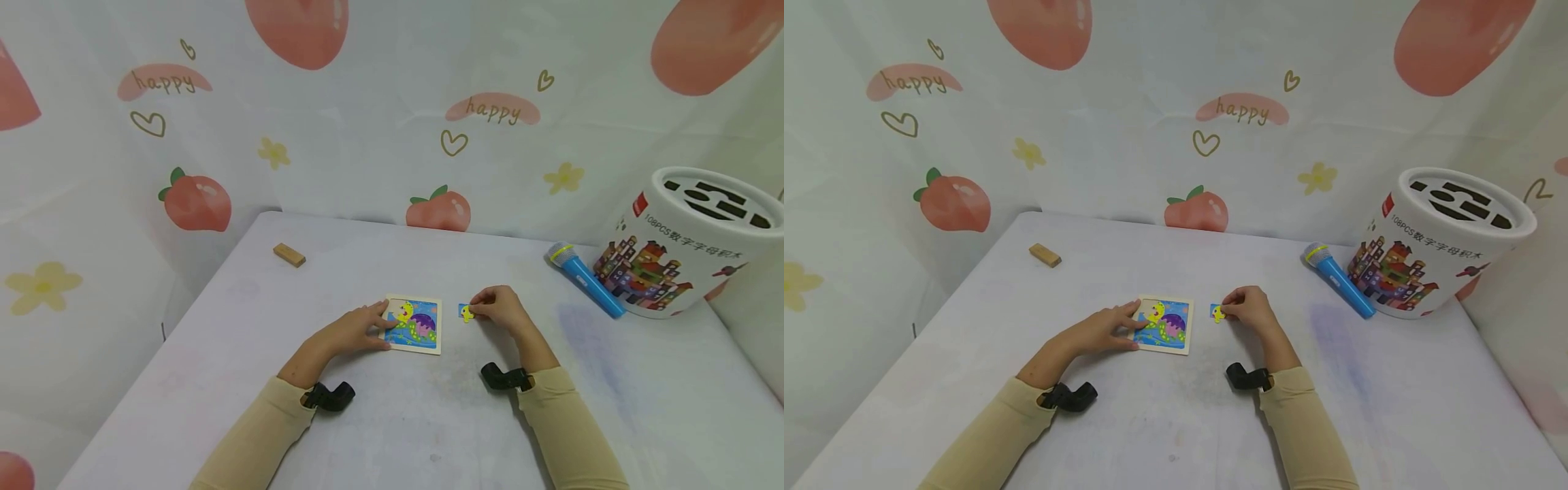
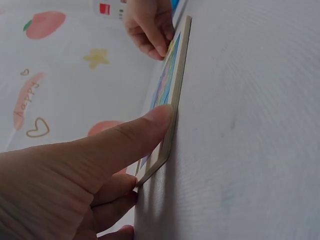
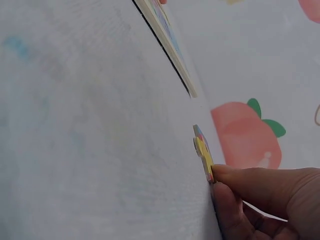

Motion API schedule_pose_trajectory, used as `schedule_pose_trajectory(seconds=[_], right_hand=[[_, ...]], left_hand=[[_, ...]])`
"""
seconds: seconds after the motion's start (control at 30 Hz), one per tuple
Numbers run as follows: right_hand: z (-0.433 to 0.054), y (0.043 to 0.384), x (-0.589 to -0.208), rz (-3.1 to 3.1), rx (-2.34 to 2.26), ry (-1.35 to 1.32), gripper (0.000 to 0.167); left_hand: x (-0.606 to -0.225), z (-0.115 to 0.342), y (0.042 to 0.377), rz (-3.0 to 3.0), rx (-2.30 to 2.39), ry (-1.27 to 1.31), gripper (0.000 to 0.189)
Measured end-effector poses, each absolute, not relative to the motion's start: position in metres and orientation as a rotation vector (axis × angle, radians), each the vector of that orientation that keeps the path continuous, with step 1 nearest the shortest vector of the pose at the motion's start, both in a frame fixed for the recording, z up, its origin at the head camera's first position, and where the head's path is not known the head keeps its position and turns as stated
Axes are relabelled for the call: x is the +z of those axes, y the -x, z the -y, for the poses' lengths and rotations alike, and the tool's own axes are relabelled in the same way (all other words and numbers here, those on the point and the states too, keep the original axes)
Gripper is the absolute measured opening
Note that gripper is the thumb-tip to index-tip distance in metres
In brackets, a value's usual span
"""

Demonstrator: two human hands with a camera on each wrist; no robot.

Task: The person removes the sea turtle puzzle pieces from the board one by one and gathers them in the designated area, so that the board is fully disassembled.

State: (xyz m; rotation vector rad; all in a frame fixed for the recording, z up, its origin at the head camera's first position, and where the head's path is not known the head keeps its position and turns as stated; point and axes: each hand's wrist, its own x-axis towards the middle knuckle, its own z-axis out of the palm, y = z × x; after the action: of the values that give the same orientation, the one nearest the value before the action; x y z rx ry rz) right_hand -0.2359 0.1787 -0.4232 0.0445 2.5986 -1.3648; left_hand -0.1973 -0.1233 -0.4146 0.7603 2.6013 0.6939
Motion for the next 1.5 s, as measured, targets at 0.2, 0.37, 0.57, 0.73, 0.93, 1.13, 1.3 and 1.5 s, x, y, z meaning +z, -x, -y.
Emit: schedule_pose_trajectory(seconds=[0.2,0.37,0.57,0.73,0.93,1.13,1.3,1.5], right_hand=[[-0.179,0.238,-0.423,-2.57,-1.368,-0.097,0.02],[-0.179,0.24,-0.421,-2.59,-1.34,-0.115,0.023],[-0.168,0.241,-0.415,-2.64,-1.339,-0.032,0.024],[-0.155,0.243,-0.413,-2.63,-1.279,0.127,0.024],[-0.134,0.248,-0.411,-2.587,-1.231,0.323,0.026],[-0.118,0.249,-0.409,-2.564,-1.225,0.378,0.026],[-0.108,0.251,-0.41,-2.528,-1.228,0.392,0.025],[-0.1,0.253,-0.412,-2.497,-1.214,0.412,0.022]], left_hand=[[-0.414,0.123,0.197,-2.621,0.699,-0.746,0.05],[-0.411,0.121,0.197,-2.638,0.691,-0.761,0.047],[-0.407,0.117,0.196,-2.68,0.592,-0.81,0.052],[-0.409,0.112,0.197,-2.68,0.534,-0.866,0.057],[-0.414,0.109,0.199,-2.647,0.548,-0.854,0.059],[-0.415,0.108,0.198,-2.63,0.547,-0.862,0.056],[-0.414,0.108,0.197,-2.629,0.541,-0.86,0.056],[-0.413,0.108,0.196,-2.623,0.545,-0.856,0.055]])
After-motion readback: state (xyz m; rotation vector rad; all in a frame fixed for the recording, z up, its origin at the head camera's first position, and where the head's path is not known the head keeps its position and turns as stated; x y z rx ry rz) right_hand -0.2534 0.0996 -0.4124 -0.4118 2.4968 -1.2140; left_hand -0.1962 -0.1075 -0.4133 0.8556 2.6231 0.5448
